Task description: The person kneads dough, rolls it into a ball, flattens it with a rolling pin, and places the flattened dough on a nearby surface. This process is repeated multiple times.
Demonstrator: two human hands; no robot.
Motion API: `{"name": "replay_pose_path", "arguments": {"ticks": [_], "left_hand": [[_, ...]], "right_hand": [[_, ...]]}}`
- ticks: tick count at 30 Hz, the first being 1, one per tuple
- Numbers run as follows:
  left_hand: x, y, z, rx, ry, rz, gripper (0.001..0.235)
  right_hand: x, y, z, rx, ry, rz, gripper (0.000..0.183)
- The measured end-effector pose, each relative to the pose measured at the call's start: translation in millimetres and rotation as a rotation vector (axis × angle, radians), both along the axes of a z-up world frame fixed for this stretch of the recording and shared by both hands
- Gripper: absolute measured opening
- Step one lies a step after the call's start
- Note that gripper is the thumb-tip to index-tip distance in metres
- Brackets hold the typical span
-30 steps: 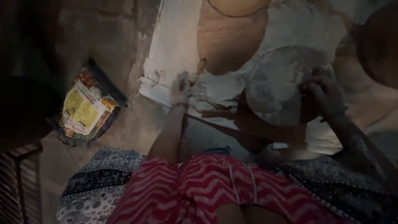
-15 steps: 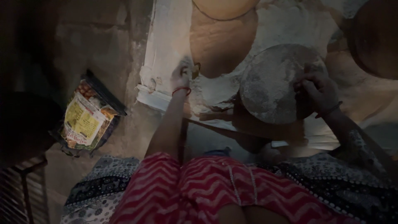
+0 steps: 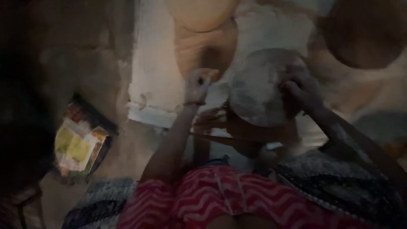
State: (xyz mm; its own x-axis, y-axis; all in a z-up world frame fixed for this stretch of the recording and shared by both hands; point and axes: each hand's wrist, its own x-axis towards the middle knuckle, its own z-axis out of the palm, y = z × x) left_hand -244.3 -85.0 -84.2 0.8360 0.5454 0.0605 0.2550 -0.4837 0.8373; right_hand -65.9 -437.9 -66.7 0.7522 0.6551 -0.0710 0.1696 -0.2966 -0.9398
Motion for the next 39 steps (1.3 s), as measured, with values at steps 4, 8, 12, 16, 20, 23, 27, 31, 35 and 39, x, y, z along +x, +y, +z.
{"name": "replay_pose_path", "arguments": {"ticks": [4,8,12,16,20,23,27,31,35,39], "left_hand": [[18,-83,26,0.593,-0.192,-0.511,0.051],[22,-107,47,0.104,-0.031,-0.611,0.053],[26,-87,68,-0.653,0.219,-0.281,0.036],[8,-97,51,-0.837,0.108,-0.237,0.019],[3,-116,29,-1.28,0.191,-0.215,0.023],[-1,-115,39,-1.309,0.219,-0.285,0.033],[2,-108,36,-1.098,0.145,-0.425,0.059],[-2,-112,21,-0.885,0.033,-0.433,0.061],[-12,-116,37,-0.773,0.093,-0.333,0.056],[-37,-90,38,-0.438,0.081,-0.223,0.043]], "right_hand": [[5,5,8,-0.163,-0.221,0.054,0.022],[3,6,16,-0.036,0.147,-0.033,0.025],[-1,17,33,-0.091,0.221,-0.045,0.024],[-24,38,65,0.123,-0.119,0.259,0.029],[-47,59,96,0.168,-0.331,0.463,0.042],[-46,65,105,0.205,-0.442,0.567,0.046],[-52,67,103,0.2,-0.522,0.574,0.041],[-60,63,106,0.095,-0.625,0.461,0.035],[-60,56,101,0.241,-0.619,0.536,0.03],[-44,44,71,-0.28,-0.653,0.558,0.02]]}}
